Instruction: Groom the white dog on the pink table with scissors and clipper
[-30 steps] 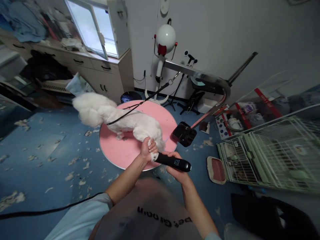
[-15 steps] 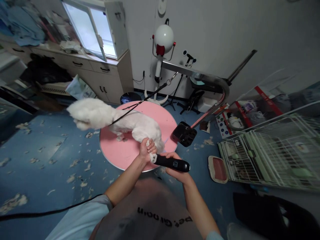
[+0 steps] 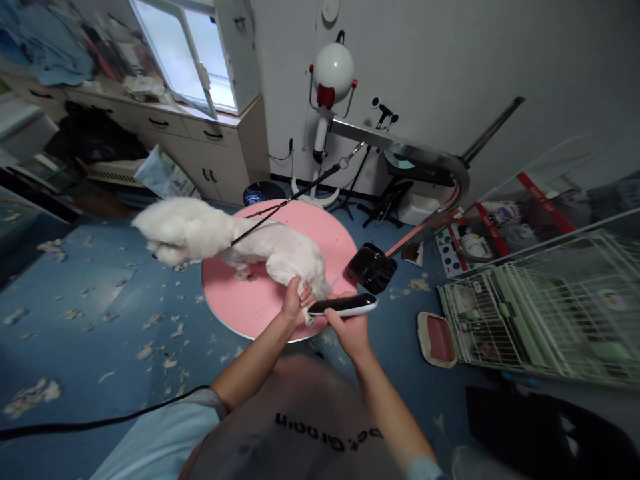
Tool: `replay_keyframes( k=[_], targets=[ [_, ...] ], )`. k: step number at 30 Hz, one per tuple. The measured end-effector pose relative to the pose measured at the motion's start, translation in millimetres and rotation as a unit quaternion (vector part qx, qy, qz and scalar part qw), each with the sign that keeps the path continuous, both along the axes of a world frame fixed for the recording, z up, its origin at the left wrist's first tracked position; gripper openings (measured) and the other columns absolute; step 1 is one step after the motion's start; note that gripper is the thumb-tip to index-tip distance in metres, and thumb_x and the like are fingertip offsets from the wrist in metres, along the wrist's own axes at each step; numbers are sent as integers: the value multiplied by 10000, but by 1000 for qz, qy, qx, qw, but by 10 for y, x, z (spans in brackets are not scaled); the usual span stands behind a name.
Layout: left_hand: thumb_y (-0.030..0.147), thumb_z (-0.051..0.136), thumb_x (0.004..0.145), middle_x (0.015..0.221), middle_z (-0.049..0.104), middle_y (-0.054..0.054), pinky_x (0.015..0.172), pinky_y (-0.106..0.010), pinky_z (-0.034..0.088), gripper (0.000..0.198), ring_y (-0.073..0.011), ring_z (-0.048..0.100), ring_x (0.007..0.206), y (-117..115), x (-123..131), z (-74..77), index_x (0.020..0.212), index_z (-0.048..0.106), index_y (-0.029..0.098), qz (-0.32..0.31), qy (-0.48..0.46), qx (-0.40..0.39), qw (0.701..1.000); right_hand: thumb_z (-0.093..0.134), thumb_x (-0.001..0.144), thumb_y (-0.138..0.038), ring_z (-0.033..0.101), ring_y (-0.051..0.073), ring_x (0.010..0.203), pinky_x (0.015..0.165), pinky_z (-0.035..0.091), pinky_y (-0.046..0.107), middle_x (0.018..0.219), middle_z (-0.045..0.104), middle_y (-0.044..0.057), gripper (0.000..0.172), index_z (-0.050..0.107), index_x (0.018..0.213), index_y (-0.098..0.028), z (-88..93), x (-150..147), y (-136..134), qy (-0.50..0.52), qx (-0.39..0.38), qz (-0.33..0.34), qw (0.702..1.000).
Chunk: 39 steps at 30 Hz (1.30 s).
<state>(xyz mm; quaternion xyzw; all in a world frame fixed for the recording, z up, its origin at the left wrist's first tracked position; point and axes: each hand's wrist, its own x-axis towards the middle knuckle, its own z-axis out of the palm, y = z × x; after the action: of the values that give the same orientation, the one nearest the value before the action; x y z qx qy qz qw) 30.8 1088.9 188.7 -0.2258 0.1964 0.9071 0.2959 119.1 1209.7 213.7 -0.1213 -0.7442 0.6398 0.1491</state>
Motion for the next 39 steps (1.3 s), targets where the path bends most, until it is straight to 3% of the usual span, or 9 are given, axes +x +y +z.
replay_keyframes(
  k=[4,10,14,21,25,29,35,39],
  targets=[
    [401,541,905,405,250,88,381,-182,153,389,-47,215,316,4,-2,-5,616,374,200,-10,-1,-7,1000,780,704,-408,702,209,683,644,565,291,743,750,17,285,706,889,-204,165,-46,-108,-58,85,14,995],
    [340,418,959,401,244,82,388,-183,174,378,-44,201,307,-1,-21,23,613,414,188,4,-11,-13,1000,795,669,-423,718,220,648,598,544,278,716,769,40,277,749,826,-200,239,-27,-201,-107,167,6,980],
    [343,432,958,410,238,84,377,-176,155,388,-43,201,301,-15,-31,63,603,412,188,2,-25,12,1000,784,686,-420,714,224,636,596,558,286,689,760,48,241,741,765,-196,239,20,-223,-90,152,2,984],
    [339,399,1005,418,230,85,359,-170,160,434,-43,197,295,-8,-22,98,602,432,182,20,-38,32,999,778,699,-411,725,225,694,663,608,316,763,767,42,274,714,861,-200,178,62,-205,-28,93,-11,995],
    [429,375,1062,426,247,88,359,-163,191,506,-41,214,300,-5,-7,132,634,467,174,30,-46,39,998,794,687,-404,719,222,760,716,614,337,845,756,51,299,705,893,-205,96,49,-107,19,92,-13,995],
    [520,325,1081,439,278,82,360,-163,206,570,-40,248,310,-3,28,140,670,498,164,42,-52,44,997,770,727,-396,686,202,677,649,597,325,788,728,31,254,694,877,-206,19,69,-13,-4,83,5,997],
    [536,330,1080,439,277,83,358,-164,194,575,-36,259,308,24,50,138,670,484,163,63,-54,55,995,770,736,-390,703,236,844,846,614,422,913,711,52,285,645,930,-222,-84,182,-103,65,108,-76,989],
    [458,353,1085,424,271,81,356,-166,193,543,-38,261,300,30,30,128,637,459,169,71,-55,55,994,756,762,-406,706,237,888,884,610,450,950,705,48,330,571,980,-240,-202,243,-199,94,98,-112,984]
  ],
)
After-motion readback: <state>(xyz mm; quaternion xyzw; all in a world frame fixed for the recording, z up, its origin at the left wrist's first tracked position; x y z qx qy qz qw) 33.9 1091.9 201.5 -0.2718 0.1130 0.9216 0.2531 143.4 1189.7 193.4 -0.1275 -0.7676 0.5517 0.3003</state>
